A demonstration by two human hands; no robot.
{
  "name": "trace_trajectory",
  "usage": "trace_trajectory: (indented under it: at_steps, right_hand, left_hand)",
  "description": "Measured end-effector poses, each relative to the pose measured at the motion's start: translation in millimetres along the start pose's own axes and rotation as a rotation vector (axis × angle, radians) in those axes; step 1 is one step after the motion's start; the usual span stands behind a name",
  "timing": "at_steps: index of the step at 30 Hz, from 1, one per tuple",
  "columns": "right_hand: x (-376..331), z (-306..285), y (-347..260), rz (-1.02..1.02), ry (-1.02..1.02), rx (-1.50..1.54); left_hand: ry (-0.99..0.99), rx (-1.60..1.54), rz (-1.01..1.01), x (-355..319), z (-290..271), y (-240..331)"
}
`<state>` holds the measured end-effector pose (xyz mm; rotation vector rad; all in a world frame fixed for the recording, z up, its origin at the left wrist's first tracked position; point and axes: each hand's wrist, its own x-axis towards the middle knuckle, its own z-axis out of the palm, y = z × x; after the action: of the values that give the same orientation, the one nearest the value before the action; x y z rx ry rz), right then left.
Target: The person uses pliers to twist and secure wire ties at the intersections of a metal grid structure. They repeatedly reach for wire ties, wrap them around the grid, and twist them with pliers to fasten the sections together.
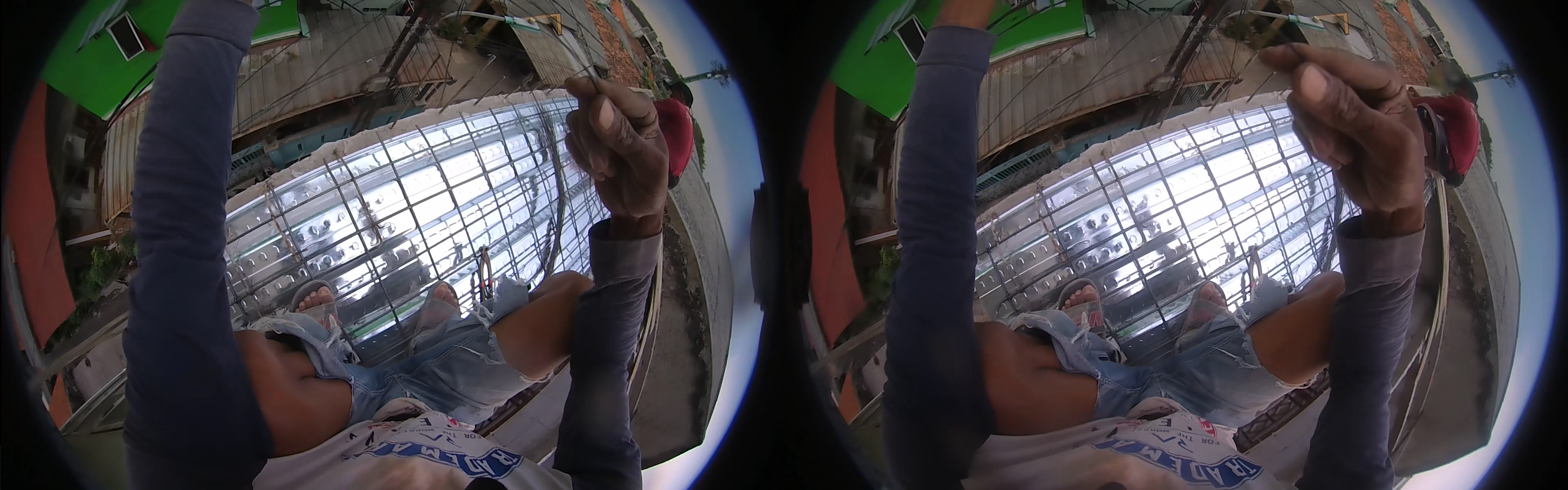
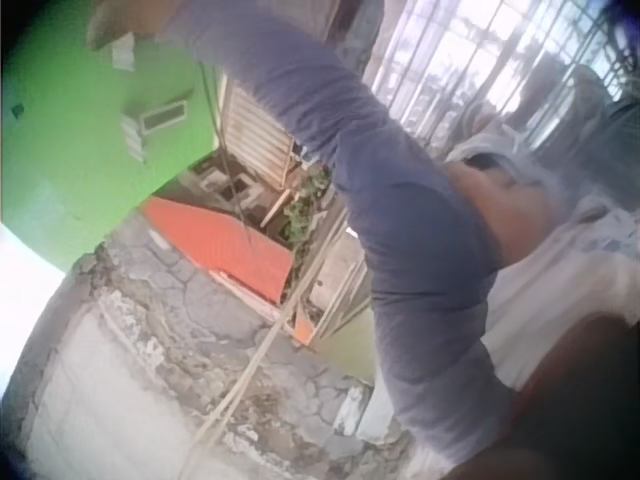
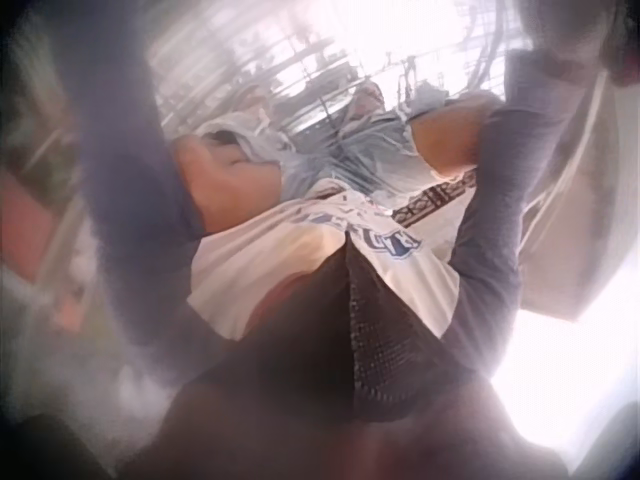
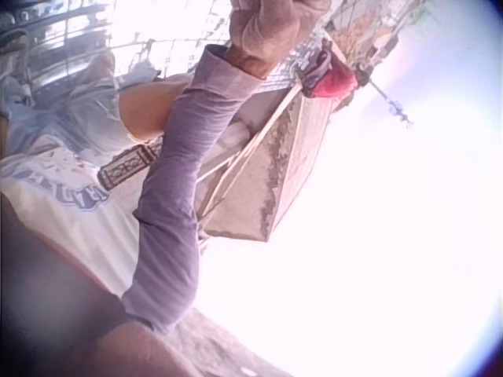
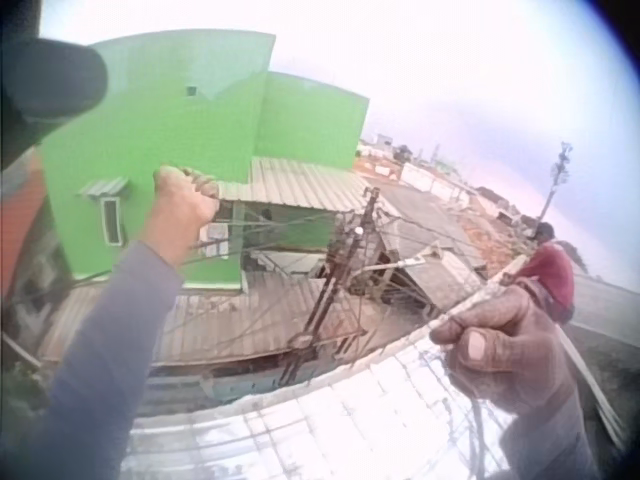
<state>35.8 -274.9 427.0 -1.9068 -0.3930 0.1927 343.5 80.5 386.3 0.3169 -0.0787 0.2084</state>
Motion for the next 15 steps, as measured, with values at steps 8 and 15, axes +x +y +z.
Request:
trace_trajectory:
  at_steps: [8,15]
  right_hand:
    - [7.7,-9.6,16.5,-0.105,0.431,-0.319]
    - [-7.3,-1.9,61.1,-0.064,0.194,-1.006]
  left_hand:
    - [0.018,0.049,-0.031,30.2,-38.4,10.8]
    - [0.029,0.015,-0.050,45.8,-51.2,18.4]
